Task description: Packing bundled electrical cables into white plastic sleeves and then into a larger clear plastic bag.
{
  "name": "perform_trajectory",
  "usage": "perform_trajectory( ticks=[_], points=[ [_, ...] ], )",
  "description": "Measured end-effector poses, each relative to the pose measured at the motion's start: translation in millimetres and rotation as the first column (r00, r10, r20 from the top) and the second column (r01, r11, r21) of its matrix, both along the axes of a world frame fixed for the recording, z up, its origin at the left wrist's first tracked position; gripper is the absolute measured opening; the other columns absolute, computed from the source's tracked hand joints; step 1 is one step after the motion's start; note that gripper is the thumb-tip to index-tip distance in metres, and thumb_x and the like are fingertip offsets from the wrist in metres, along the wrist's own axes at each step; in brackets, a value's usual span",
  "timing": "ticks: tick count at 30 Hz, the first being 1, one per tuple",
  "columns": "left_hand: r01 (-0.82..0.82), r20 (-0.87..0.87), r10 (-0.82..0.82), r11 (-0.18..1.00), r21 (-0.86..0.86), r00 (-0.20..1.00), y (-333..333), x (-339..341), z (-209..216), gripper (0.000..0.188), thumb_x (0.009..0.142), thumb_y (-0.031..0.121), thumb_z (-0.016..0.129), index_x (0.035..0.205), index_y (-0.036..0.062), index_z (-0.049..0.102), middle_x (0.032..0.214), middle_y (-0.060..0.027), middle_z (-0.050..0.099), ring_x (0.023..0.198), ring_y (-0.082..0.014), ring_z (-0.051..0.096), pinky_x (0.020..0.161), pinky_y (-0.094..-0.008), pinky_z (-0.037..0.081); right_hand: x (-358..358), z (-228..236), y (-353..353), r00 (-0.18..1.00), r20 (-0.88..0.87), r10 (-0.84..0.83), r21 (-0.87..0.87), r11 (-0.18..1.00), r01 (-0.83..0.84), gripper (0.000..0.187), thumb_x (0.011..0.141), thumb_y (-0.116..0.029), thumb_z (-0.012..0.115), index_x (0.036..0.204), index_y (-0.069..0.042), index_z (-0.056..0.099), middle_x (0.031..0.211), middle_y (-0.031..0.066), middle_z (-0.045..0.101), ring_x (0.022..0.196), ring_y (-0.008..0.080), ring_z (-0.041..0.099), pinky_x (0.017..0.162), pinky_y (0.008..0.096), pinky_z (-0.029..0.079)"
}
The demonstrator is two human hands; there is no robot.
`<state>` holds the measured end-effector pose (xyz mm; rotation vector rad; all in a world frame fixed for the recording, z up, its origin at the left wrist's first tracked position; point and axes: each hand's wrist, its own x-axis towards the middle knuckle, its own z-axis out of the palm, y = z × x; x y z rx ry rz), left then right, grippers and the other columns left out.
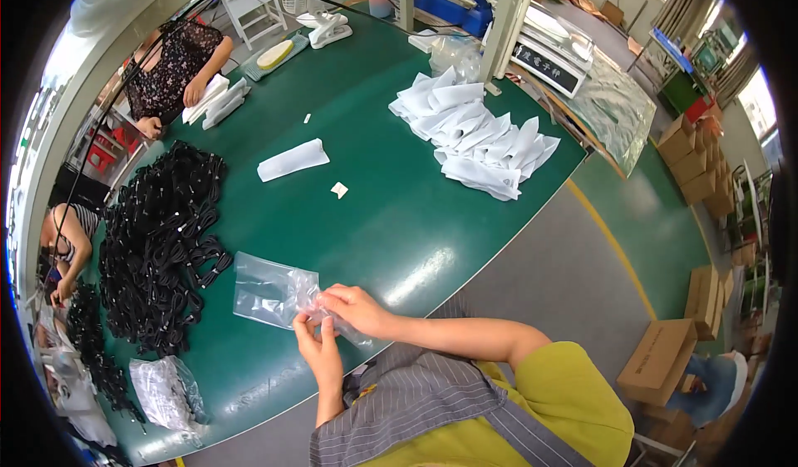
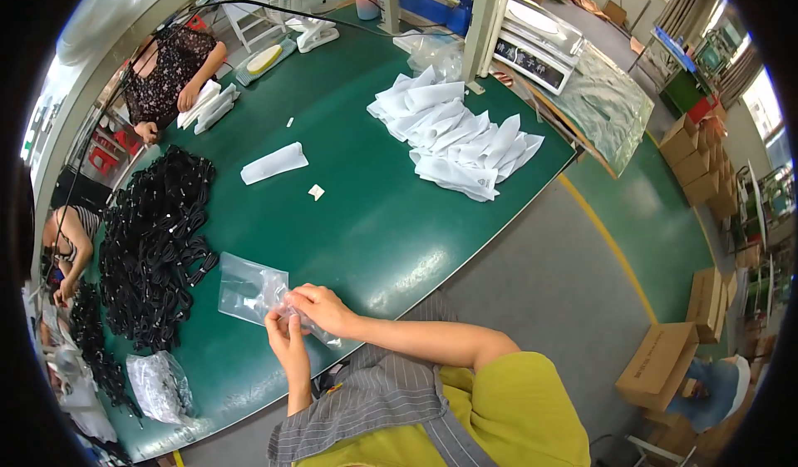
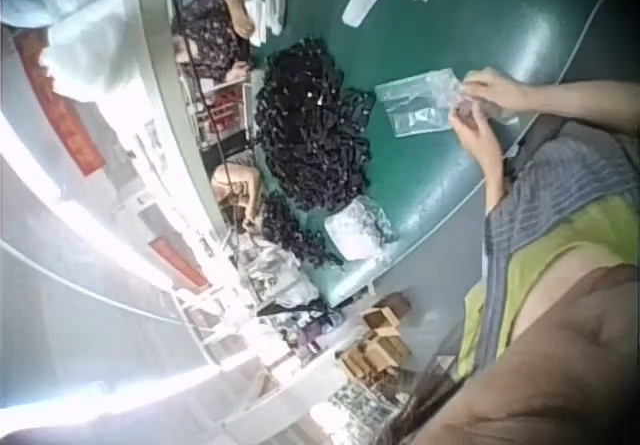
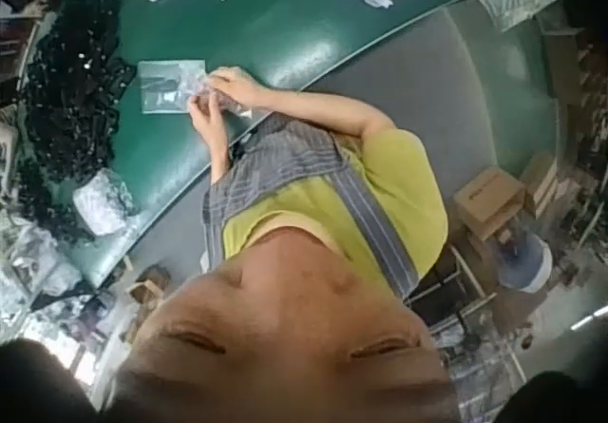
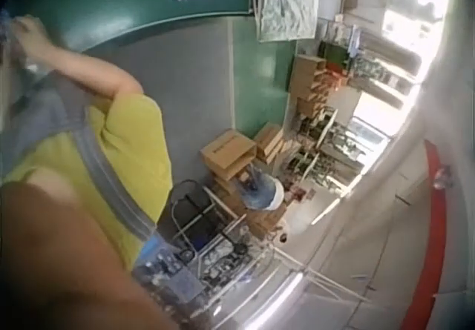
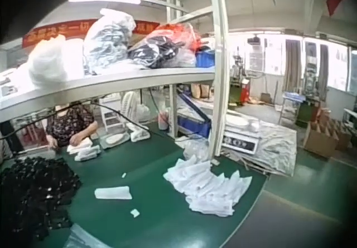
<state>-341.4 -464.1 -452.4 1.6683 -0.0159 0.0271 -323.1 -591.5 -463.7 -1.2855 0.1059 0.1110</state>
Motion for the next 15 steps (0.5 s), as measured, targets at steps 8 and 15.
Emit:
perform_trajectory(
  ticks=[8,15],
  points=[
    [-0.231,-0.048,0.226,0.957,-0.176,0.973,10.2,9.5,10.1,0.018,0.103,0.018,0.051,0.095,0.0022,0.055,0.095,-0.0099,0.065,0.084,-0.0163,0.065,0.066,-0.0261,0.051,-2.0,-29.0,-41.3,0.972,-0.071,-0.226,0.004,0.974,0.227,0.021,0.097,-0.024,0.061,0.098,-0.003,0.066,0.084,0.0016,0.066,0.067,0.0081,0.058,0.061,0.0243,0.049],
    [0.148,0.02,-0.152,0.98,0.132,0.988,-31.0,-2.0,-17.6,0.025,0.09,0.001,0.06,0.115,-0.0013,0.057,0.099,-0.0105,0.067,0.085,-0.0138,0.065,0.074,-0.0277,0.053,-24.1,0.7,-35.8,0.99,-0.084,-0.114,0.145,0.982,0.125,0.024,0.102,-0.024,0.055,0.099,-0.002,0.065,0.083,-0.004,0.06,0.074,0.0031,0.051,0.064,0.0209,0.043]
  ],
)
